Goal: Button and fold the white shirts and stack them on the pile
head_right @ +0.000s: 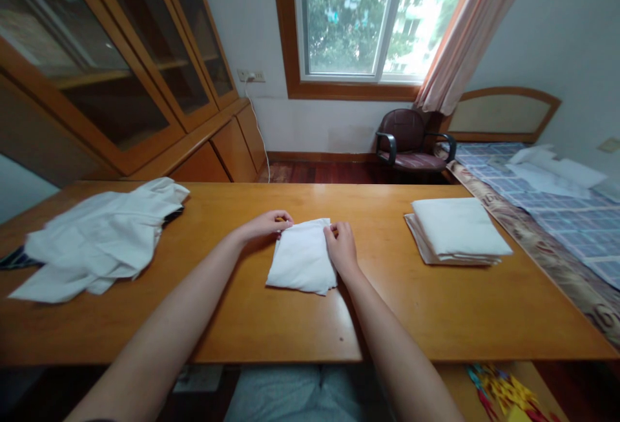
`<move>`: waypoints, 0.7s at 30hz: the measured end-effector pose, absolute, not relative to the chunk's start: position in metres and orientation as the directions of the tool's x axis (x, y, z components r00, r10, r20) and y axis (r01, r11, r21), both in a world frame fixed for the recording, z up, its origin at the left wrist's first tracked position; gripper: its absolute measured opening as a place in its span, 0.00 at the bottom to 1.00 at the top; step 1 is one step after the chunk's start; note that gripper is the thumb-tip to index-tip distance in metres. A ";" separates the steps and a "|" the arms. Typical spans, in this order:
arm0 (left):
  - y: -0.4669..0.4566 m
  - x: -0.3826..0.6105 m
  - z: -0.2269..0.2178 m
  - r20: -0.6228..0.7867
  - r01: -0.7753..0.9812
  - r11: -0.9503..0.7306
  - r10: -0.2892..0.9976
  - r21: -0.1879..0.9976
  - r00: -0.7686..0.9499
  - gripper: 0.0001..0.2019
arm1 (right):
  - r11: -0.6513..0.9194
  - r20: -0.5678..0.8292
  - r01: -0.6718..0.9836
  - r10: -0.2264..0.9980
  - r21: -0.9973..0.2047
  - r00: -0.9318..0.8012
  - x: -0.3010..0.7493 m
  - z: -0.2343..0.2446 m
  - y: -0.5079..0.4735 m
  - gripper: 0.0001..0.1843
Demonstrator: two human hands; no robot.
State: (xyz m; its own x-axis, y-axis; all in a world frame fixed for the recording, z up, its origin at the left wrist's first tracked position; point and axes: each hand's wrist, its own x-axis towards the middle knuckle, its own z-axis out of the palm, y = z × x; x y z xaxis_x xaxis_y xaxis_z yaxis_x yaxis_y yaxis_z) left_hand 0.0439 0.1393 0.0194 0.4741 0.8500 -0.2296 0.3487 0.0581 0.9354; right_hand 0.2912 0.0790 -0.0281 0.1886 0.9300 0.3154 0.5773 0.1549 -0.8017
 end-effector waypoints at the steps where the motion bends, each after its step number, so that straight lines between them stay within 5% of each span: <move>1: 0.140 0.041 0.020 -0.263 0.356 0.084 0.831 0.931 0.491 0.20 | 0.158 0.313 0.574 0.932 -0.804 0.182 0.291 -0.028 0.079 0.09; 10: 0.135 0.026 0.018 -0.345 0.250 0.249 0.795 0.936 0.499 0.21 | 0.156 0.310 0.618 0.939 -0.770 0.150 0.286 -0.021 0.075 0.09; 14: 0.126 0.023 0.016 -0.329 0.108 0.319 0.805 0.942 0.493 0.20 | 0.139 0.313 0.718 0.943 -0.682 0.115 0.283 -0.016 0.071 0.09; 21: 0.126 0.018 0.005 -0.284 0.118 0.258 0.862 0.959 0.421 0.22 | 0.141 0.344 0.855 0.938 -0.499 0.046 0.275 -0.007 0.067 0.11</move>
State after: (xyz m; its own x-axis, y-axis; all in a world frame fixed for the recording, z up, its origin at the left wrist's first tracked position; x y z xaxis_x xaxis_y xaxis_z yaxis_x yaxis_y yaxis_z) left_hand 0.0177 0.1256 0.0055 0.4208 0.8616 -0.2837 0.1183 0.2580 0.9589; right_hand 0.2753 0.0673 -0.0065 0.0458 0.9379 0.3440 0.8548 0.1414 -0.4993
